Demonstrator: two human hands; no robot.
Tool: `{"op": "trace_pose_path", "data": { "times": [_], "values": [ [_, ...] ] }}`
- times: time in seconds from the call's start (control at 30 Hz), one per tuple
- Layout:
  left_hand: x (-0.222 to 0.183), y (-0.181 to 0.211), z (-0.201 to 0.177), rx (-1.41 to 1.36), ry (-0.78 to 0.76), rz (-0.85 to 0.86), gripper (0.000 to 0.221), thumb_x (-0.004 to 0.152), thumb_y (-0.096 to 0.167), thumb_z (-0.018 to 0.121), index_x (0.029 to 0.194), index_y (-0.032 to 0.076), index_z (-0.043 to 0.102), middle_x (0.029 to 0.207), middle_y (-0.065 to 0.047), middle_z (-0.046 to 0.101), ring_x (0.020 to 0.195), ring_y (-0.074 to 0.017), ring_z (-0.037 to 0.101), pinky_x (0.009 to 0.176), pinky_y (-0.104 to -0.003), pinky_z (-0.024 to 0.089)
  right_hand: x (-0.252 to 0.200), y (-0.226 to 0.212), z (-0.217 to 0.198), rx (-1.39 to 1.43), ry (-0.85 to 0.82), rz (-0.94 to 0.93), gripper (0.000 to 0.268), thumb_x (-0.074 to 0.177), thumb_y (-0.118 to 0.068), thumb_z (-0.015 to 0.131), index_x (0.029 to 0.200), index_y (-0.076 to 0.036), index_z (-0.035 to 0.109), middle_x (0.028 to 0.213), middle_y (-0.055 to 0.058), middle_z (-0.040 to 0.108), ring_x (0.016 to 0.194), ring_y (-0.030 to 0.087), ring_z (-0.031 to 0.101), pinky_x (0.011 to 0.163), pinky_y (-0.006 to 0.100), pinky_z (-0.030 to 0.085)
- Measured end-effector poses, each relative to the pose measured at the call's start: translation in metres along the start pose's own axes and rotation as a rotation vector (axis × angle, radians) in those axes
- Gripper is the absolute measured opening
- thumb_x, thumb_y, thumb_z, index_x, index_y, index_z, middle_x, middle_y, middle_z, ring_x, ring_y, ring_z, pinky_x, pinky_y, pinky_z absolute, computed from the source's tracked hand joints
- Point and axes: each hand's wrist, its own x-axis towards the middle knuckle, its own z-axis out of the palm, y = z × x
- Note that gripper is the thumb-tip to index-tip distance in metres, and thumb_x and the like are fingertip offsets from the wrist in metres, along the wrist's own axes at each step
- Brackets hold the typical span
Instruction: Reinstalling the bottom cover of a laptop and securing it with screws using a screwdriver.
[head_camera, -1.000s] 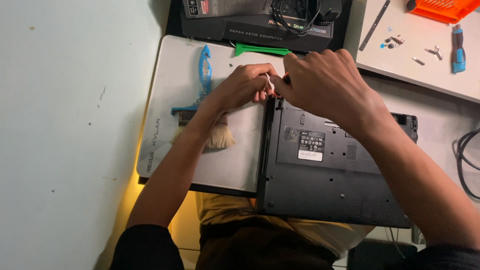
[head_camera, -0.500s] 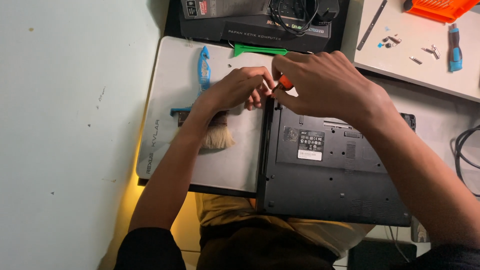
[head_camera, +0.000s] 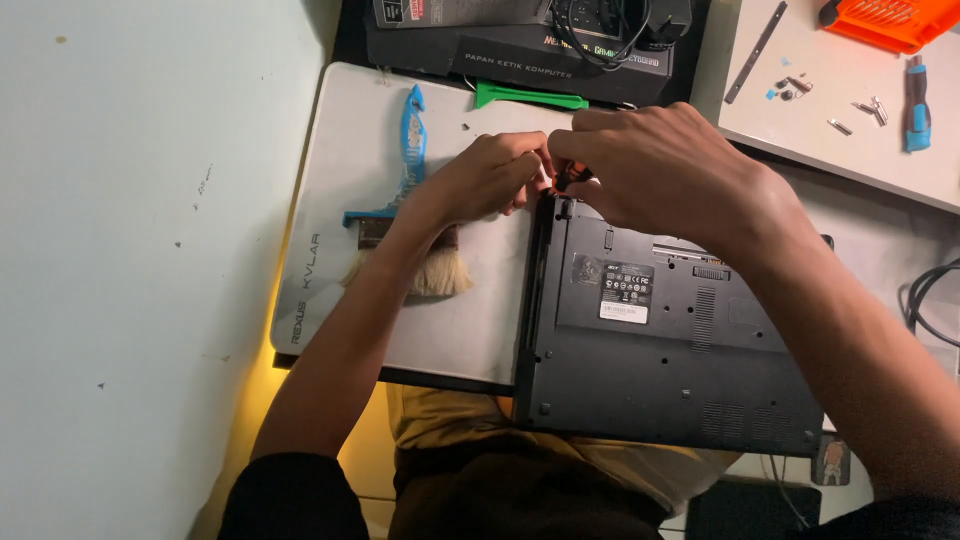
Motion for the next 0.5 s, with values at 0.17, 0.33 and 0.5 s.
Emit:
{"op": "trace_pose_path", "data": {
  "times": [0.17,0.33,0.5],
  "values": [
    [-0.008,0.011,0.000,-0.094,0.002,-0.048,0.032,0.095,0.023,0.044,0.107,0.013,0.071,0.087,-0.005,0.071,0.072,-0.0170,0.060,0.065,-0.034,0.049,0.005,-0.003,-0.005,0.009,-0.023,0.065,0.031,0.120,-0.051,0.071,0.126,-0.021,0.074,0.080,0.009,0.083,0.065,0.043,0.074,0.061,0.054,0.051],
    [-0.003,0.003,0.001,-0.036,-0.001,0.058,0.039,0.097,0.029,0.039,0.111,0.013,0.071,0.099,-0.006,0.079,0.076,-0.0156,0.066,0.064,-0.034,0.053,0.004,0.002,0.003,0.040,-0.029,0.046,0.030,0.117,-0.047,0.074,0.125,-0.019,0.076,0.099,0.008,0.089,0.082,0.047,0.082,0.066,0.058,0.056],
    [-0.001,0.001,0.000,-0.012,-0.001,0.052,0.038,0.094,0.028,0.040,0.109,0.011,0.071,0.091,-0.008,0.077,0.074,-0.0177,0.068,0.070,-0.035,0.054,0.010,-0.004,0.008,0.072,0.062,0.017,0.027,0.121,-0.042,0.070,0.112,-0.018,0.080,0.079,0.004,0.080,0.065,0.036,0.071,0.060,0.052,0.051]
  ]
}}
